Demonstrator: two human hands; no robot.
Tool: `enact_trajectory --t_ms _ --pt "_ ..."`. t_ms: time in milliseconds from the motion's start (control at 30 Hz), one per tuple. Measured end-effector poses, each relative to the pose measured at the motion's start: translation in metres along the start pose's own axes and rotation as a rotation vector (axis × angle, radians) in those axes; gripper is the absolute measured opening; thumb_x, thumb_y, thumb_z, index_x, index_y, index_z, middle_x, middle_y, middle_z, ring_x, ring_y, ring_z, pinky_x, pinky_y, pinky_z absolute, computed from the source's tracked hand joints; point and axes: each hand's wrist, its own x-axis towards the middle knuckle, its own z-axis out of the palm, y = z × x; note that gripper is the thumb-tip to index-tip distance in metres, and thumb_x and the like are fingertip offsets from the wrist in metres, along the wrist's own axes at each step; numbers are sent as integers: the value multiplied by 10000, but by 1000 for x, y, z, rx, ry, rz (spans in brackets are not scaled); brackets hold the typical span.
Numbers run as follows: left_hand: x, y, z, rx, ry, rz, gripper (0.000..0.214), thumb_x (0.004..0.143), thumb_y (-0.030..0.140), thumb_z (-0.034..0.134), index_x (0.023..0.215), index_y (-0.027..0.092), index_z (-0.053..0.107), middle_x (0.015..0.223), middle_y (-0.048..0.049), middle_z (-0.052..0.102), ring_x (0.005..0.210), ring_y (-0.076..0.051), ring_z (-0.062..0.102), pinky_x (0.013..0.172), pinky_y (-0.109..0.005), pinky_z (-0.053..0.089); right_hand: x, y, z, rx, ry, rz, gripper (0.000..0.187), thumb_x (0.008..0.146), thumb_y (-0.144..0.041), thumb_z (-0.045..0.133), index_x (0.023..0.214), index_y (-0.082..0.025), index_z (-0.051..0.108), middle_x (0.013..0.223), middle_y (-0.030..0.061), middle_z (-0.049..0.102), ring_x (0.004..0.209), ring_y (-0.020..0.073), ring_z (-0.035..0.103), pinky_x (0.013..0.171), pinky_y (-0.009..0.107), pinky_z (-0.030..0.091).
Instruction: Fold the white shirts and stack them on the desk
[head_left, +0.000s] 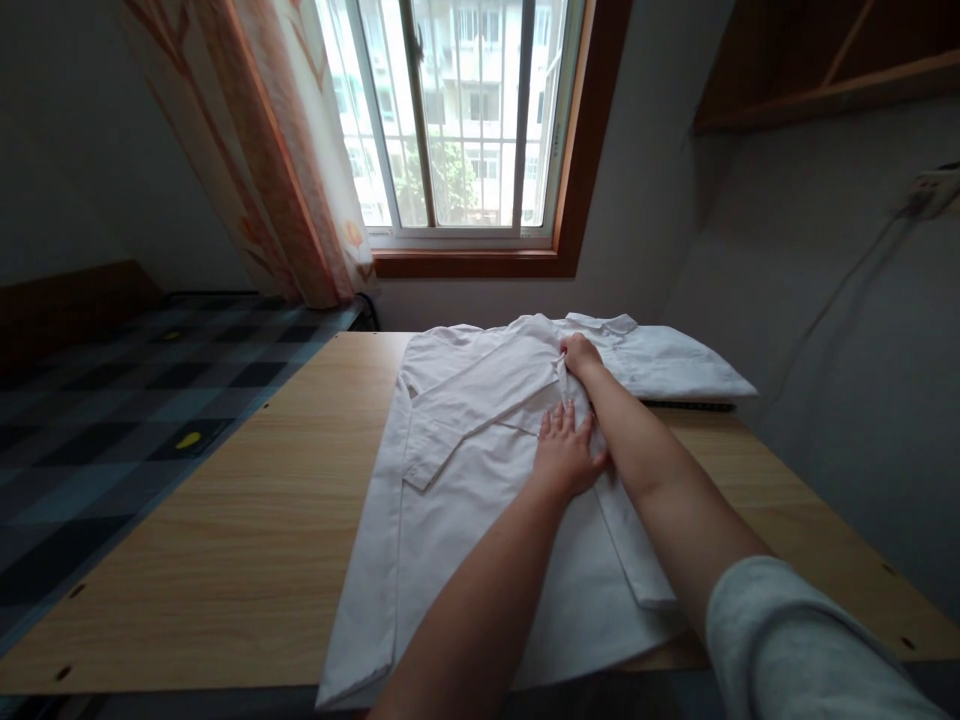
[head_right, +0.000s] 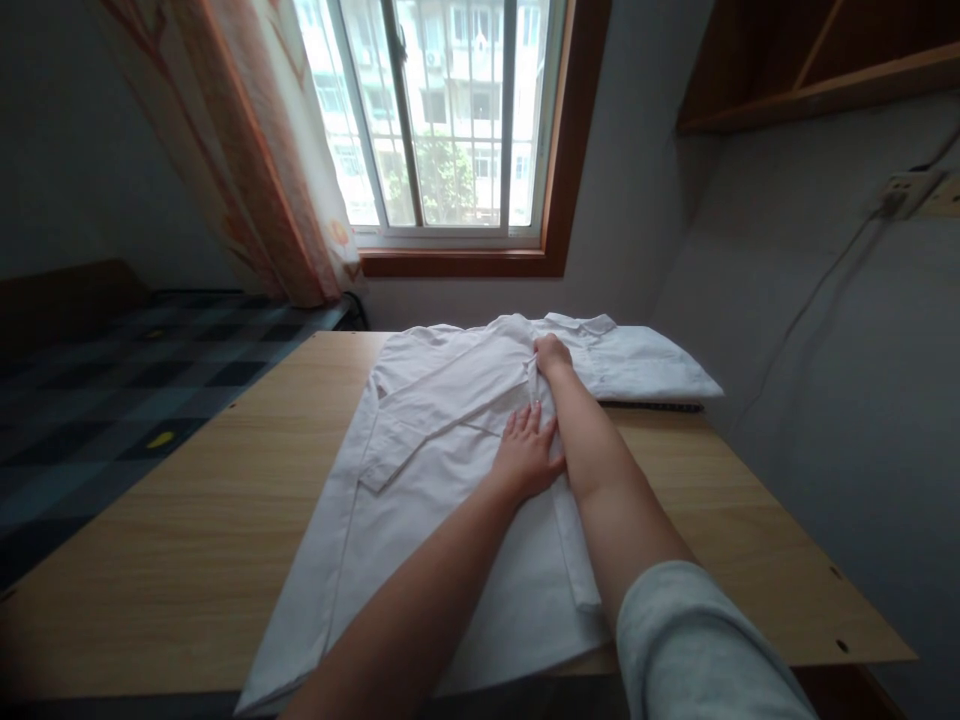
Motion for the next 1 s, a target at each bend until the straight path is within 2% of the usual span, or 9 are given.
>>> enact_trajectory --t_ms 133,300,400,500,633,733,867,1000 --pt "2 1 0 5 9 -25 583 989 519 323 1465 204 442 1582 -124 328 1470 -296 268 1207 -479 215 3 10 4 84 7 -12 333 764 -54 476 975 -114 727 969 104 719 851 189 641 763 246 480" --pt "6 1 2 18 57 -56 528 1012 396 312 1462 155 443 1576 -125 338 1462 -259 295 1210 -428 227 -5 23 -11 176 34 -86 416 805 -73 472 1168 -109 673 1113 107 709 946 169 653 853 245 500" --pt "9 0 3 16 55 -92 556 1002 353 331 1476 71 399 1582 -144 312 1475 -252 262 1218 -401 211 -24 31 -16 217 82 -217 330 825 -151 537 1109 -138 706 1127 103 707 1059 213 628 981 329 472" --pt "12 1 0 1 53 -143 555 989 349 355 1468 76 419 1578 -114 334 1477 -263 252 1217 -406 214 -53 34 -14 231 116 -341 278 851 -213 549 1054 -156 731 1134 111 703 1134 239 598 1058 385 427" --pt "15 2 -4 4 62 -189 532 983 346 344 1467 147 442 1559 -63 383 1473 -276 257 1216 -440 200 -86 28 -6 90 49 -323 398 935 -287 479 1282 -163 630 1355 114 603 1268 224 528 1100 372 386" --pt "15 1 -7 19 3 -167 589 981 416 334 1495 134 388 1580 -94 338 1486 -287 218 1220 -455 164 -99 19 -4 -62 7 -267 454 988 -321 403 1402 -180 525 1458 94 520 1337 229 470 1124 390 348" --pt "13 -6 -9 30 -129 -52 753 938 617 325 1512 130 331 1601 -132 275 1495 -296 185 1219 -495 108 -104 9 -9 -148 3 -238 458 1011 -327 350 1423 -190 497 1473 87 505 1343 220 462 1112 373 352" --pt "12 -12 -13 34 -180 -5 911 867 729 373 1522 101 287 1611 -157 231 1501 -310 153 1215 -505 91 -108 8 -15 -217 -32 -218 472 1013 -339 348 1444 -194 472 1510 103 456 1380 236 417 1126 393 329"
